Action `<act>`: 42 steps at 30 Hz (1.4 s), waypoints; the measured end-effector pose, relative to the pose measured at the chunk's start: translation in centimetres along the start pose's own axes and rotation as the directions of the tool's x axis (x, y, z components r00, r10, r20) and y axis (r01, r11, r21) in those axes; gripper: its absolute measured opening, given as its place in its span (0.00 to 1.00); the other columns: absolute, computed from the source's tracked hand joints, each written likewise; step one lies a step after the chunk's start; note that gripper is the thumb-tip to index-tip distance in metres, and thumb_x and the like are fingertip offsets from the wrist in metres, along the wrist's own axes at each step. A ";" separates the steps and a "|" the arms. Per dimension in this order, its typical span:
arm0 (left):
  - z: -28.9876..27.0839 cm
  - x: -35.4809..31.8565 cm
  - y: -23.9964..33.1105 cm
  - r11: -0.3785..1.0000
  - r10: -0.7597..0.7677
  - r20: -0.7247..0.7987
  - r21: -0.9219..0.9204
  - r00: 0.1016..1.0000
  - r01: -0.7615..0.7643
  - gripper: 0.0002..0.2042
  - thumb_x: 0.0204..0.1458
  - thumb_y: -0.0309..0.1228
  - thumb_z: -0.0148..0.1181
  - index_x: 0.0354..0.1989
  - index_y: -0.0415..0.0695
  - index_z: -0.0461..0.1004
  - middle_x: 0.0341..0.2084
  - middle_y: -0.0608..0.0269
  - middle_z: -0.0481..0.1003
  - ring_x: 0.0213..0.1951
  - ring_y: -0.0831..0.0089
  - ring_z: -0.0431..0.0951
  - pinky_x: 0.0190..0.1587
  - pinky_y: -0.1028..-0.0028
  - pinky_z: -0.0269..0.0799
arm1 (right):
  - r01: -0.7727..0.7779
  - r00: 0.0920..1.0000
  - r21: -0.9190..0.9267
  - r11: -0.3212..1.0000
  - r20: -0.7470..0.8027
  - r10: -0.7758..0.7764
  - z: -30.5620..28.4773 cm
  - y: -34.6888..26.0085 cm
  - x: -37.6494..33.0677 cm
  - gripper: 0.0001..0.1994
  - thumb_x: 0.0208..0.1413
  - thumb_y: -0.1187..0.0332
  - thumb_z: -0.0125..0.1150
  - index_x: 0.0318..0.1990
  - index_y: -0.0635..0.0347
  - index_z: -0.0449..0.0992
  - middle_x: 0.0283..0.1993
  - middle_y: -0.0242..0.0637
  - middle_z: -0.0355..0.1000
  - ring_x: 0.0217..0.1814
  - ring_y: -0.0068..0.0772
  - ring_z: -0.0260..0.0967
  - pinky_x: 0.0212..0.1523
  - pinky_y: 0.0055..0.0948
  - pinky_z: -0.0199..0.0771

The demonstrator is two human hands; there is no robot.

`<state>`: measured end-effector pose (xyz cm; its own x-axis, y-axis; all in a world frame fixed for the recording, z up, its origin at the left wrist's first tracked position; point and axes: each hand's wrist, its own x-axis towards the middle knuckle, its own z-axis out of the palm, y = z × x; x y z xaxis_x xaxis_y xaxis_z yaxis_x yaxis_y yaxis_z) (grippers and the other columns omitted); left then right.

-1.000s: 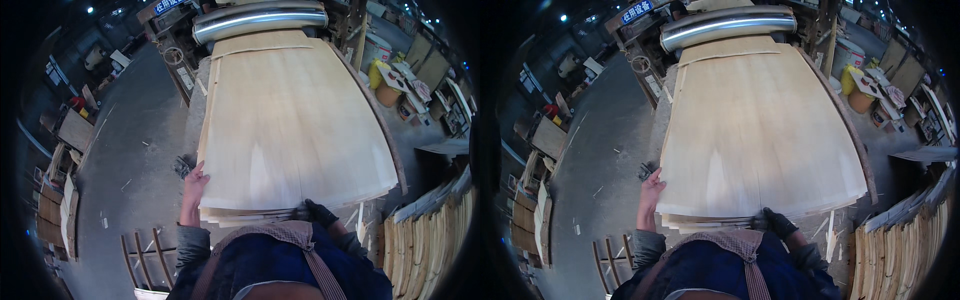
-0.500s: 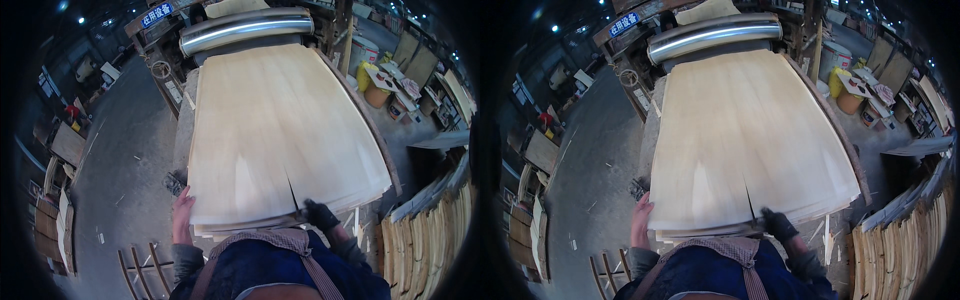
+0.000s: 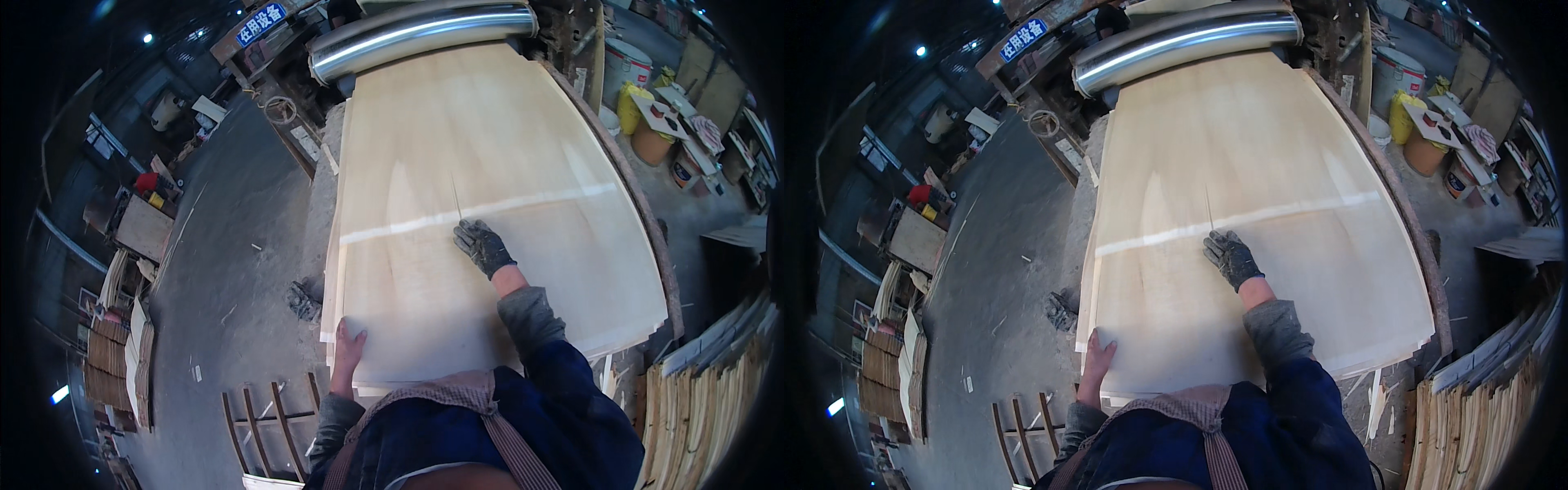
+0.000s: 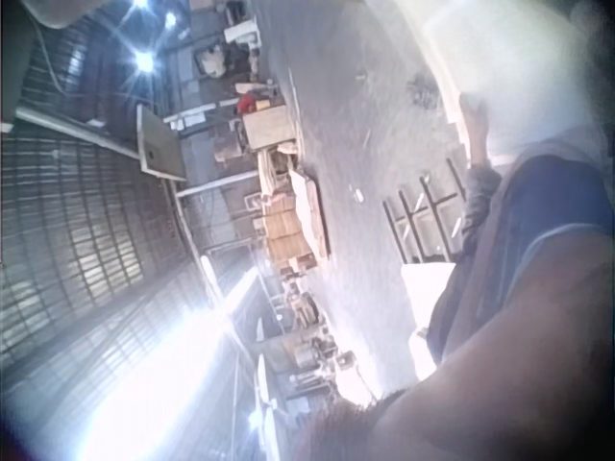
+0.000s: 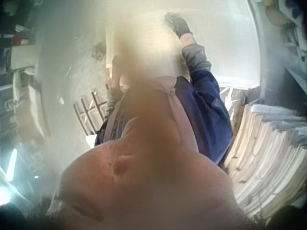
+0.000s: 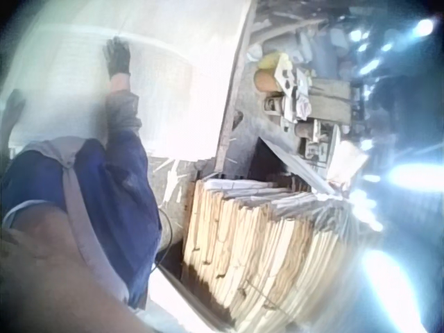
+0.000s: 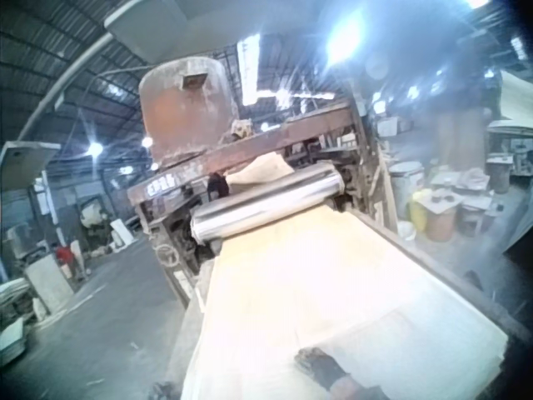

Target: The person feeds several thin wood veneers one at a time into a rolling glue-spreader machine, then picks up a large metal pipe to clear debris from the table.

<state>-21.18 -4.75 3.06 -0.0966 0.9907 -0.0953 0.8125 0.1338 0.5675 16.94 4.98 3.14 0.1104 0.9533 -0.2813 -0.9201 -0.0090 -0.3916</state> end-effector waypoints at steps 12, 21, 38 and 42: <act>-4.0 0.8 0.2 0.964 0.234 0.013 -0.135 0.972 -0.230 0.31 0.41 0.26 0.56 0.56 0.32 0.53 0.46 0.45 0.67 0.49 0.61 0.67 0.52 0.73 0.60 | -0.460 0.874 -0.274 0.845 0.030 0.485 -1.6 6.2 -18.9 0.20 0.56 0.70 0.43 0.56 0.60 0.53 0.49 0.46 0.64 0.51 0.46 0.63 0.50 0.45 0.65; -11.1 -1.3 8.1 0.403 0.249 0.190 -0.912 0.950 0.076 0.29 0.42 0.13 0.46 0.58 0.34 0.52 0.40 0.53 0.72 0.38 0.74 0.73 0.43 0.77 0.67 | -0.501 0.857 -0.303 0.811 -0.304 0.416 -6.0 4.7 -28.2 0.22 0.53 0.50 0.47 0.35 0.64 0.71 0.29 0.39 0.71 0.32 0.35 0.71 0.38 0.37 0.73; -2.0 0.4 0.3 1.000 0.018 0.043 -0.020 0.999 -0.017 0.36 0.41 0.32 0.58 0.58 0.33 0.47 0.51 0.38 0.59 0.52 0.53 0.62 0.53 0.66 0.58 | -0.209 0.969 -0.437 0.875 -0.210 0.127 -2.9 -1.9 -12.8 0.17 0.50 0.60 0.56 0.35 0.68 0.68 0.22 0.44 0.70 0.21 0.37 0.70 0.27 0.32 0.74; 0.9 -0.3 -1.6 0.985 0.171 -0.067 -0.014 0.983 -0.172 0.36 0.41 0.32 0.57 0.57 0.31 0.48 0.53 0.39 0.57 0.55 0.53 0.58 0.56 0.67 0.54 | -0.098 0.989 -0.225 0.969 -0.129 0.070 -2.0 -2.9 -4.5 0.12 0.50 0.67 0.55 0.39 0.65 0.65 0.32 0.49 0.69 0.33 0.45 0.70 0.42 0.44 0.73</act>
<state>-21.97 -5.28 1.44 0.0054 0.9983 0.0583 0.8090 -0.0386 0.5865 19.87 0.06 3.76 0.0929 0.9035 -0.4185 -0.8182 -0.1703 -0.5492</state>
